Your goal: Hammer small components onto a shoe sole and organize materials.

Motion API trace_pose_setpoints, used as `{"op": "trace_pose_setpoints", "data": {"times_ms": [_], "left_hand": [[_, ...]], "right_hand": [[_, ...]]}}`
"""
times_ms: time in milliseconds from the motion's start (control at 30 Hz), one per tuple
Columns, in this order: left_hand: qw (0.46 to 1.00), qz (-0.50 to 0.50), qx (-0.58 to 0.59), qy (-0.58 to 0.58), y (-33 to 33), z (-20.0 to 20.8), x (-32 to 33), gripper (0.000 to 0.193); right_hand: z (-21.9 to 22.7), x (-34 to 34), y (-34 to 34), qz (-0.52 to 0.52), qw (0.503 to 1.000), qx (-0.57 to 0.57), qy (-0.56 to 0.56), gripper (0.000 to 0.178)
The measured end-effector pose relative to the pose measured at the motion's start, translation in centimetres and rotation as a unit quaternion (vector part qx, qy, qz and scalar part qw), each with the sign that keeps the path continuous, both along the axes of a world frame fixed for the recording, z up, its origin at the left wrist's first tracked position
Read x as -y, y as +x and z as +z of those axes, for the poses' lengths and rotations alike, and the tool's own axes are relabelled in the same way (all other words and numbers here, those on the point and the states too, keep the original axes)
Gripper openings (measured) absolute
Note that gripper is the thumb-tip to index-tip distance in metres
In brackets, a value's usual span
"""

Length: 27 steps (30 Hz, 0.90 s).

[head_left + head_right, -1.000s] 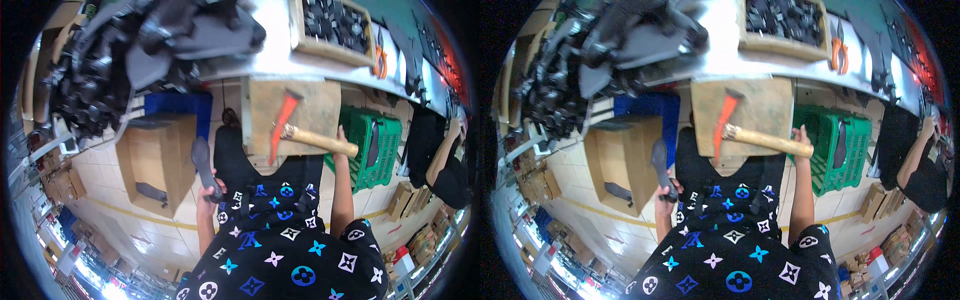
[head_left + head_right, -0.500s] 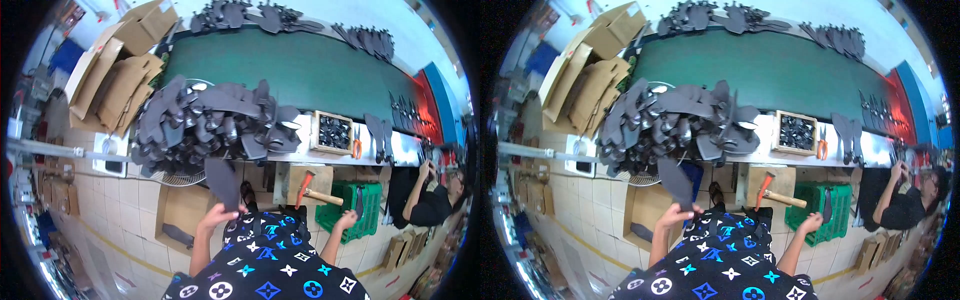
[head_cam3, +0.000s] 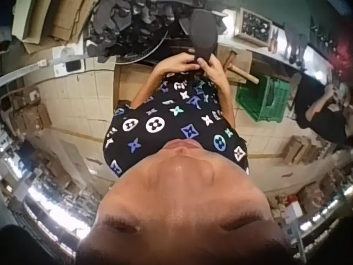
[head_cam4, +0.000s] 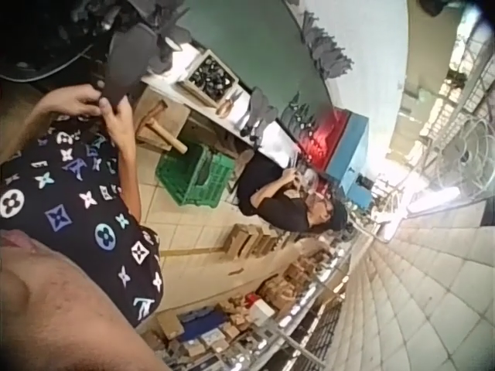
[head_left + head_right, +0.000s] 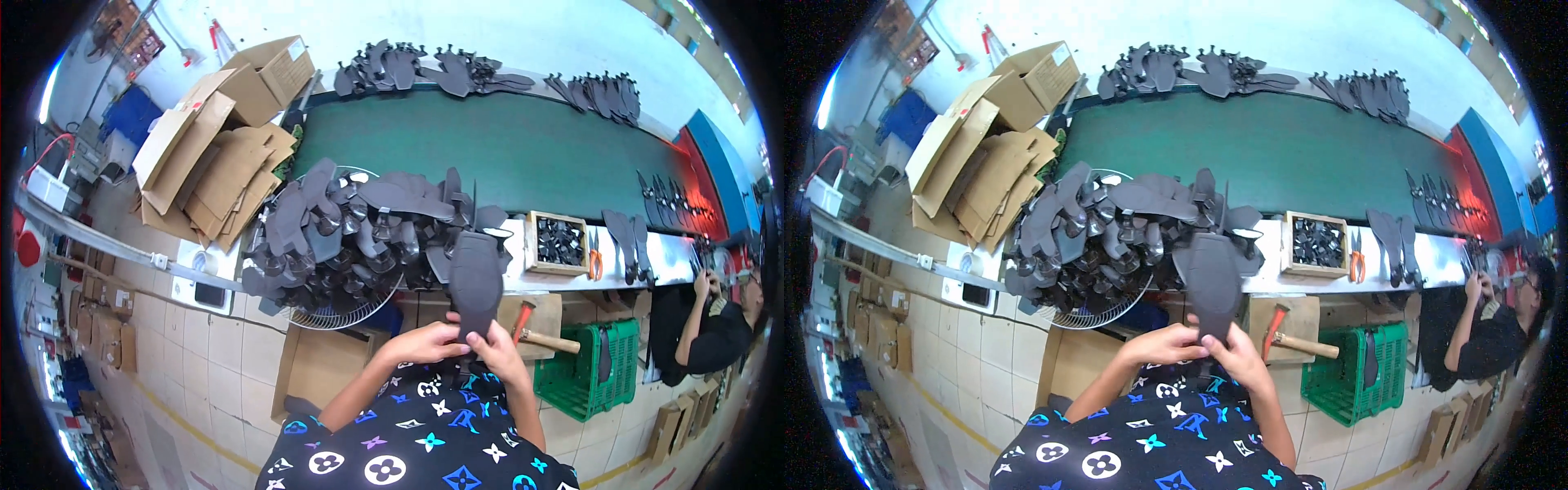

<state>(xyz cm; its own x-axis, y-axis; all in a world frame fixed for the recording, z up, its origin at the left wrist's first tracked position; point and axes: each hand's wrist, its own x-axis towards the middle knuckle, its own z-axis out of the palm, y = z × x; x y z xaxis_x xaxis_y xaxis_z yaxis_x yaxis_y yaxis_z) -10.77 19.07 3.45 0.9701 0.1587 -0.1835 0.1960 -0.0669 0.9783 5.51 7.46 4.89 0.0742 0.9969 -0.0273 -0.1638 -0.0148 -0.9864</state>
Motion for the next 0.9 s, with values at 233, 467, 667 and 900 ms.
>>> {"op": "trace_pose_setpoints", "data": {"times_ms": [233,467,667,900], "left_hand": [[0.868,0.362,0.042,0.338,-2.6,9.0,-3.1,0.027],[0.671,0.543,-0.120,0.490,-9.7,12.9,-17.4,0.037],[0.653,0.451,-0.323,0.515,-8.2,9.1,-16.5,0.024],[0.625,0.562,0.062,0.538,-3.4,14.0,-6.3,0.018]], "right_hand": [[-2.7,0.4,3.9,-0.178,0.971,-0.142,-0.079,0.032],[-1.3,1.6,7.0,-0.199,0.968,-0.140,-0.067,0.033],[-2.6,2.8,7.2,-0.219,0.961,-0.159,-0.052,0.034],[-1.4,3.3,5.5,-0.170,0.957,-0.233,-0.022,0.034]]}}
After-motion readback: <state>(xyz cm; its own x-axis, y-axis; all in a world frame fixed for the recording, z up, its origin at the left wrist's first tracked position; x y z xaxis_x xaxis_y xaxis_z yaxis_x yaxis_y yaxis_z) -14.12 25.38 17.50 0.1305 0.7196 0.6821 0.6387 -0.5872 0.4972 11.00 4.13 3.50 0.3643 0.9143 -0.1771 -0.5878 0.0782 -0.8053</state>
